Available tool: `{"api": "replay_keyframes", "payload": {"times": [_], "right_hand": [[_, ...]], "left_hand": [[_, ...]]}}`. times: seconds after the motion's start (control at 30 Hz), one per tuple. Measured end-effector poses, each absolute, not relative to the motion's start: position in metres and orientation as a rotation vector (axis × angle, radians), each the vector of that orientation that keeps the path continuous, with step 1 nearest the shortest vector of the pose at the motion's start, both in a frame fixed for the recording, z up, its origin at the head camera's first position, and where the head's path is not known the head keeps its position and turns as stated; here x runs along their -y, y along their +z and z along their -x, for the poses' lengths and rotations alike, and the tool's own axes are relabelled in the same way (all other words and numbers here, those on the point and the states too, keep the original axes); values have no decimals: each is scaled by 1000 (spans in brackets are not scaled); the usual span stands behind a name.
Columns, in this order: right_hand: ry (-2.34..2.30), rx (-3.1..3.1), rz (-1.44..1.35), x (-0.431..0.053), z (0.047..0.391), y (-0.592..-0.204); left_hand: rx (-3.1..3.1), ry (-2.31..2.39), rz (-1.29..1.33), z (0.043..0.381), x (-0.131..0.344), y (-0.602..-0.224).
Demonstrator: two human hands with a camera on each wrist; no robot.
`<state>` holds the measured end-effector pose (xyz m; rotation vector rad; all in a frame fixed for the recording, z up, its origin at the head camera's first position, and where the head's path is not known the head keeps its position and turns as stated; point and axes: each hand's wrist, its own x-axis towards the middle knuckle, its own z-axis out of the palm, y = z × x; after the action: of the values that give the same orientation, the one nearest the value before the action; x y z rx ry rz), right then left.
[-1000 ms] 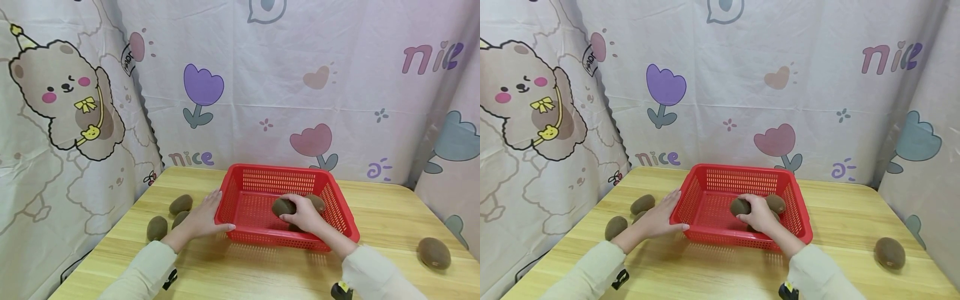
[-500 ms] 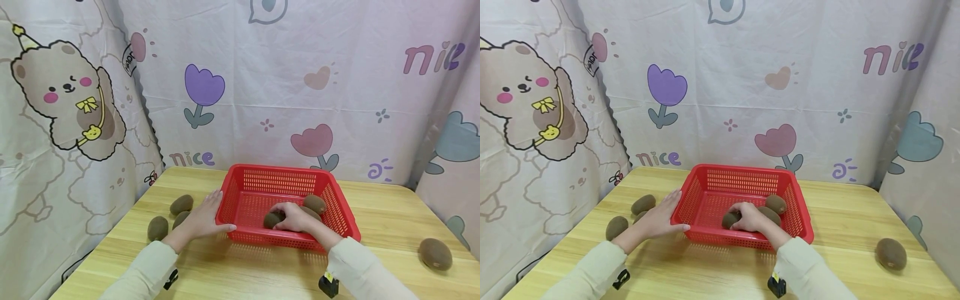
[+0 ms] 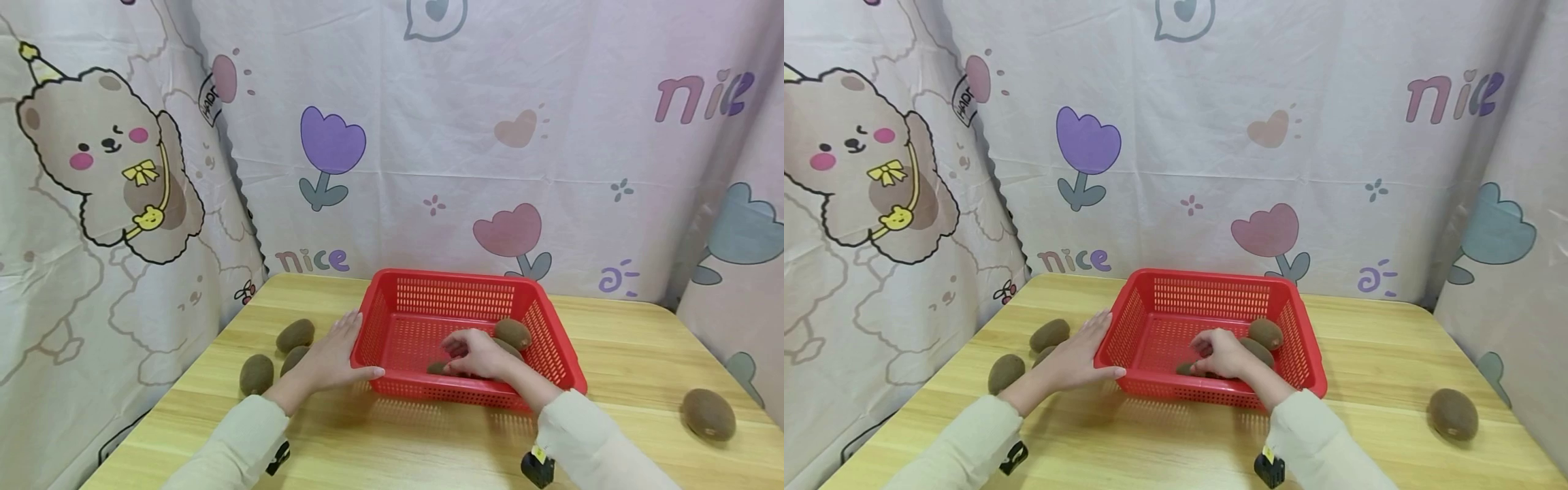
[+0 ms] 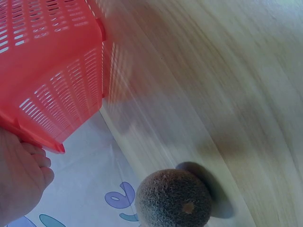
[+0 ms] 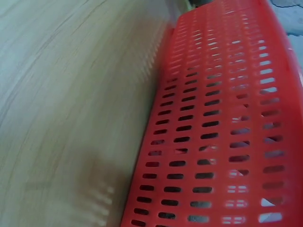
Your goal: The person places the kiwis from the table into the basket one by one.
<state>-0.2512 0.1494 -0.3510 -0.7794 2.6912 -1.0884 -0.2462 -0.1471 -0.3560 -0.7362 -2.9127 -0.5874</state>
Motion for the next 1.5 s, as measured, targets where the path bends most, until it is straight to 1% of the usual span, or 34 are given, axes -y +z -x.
{"api": "replay_keyframes", "payload": {"times": [0.23,0.4,0.67,0.9,1.23,1.5], "right_hand": [[-1219,-2871,727,-164,244,-342],[-1287,-3038,626,-177,240,-335],[-1318,-3215,539,-208,231,-332],[-1234,-3334,455,-237,219,-334],[-1252,-3336,270,-272,207,-339],[-1235,-3505,232,-300,204,-349]], "left_hand": [[2910,-604,732,245,146,-353],[2922,-617,720,245,146,-352],[2919,-620,713,245,147,-354],[2918,-614,714,245,147,-355],[2927,-616,709,244,146,-354],[2928,-629,706,244,146,-354]]}}
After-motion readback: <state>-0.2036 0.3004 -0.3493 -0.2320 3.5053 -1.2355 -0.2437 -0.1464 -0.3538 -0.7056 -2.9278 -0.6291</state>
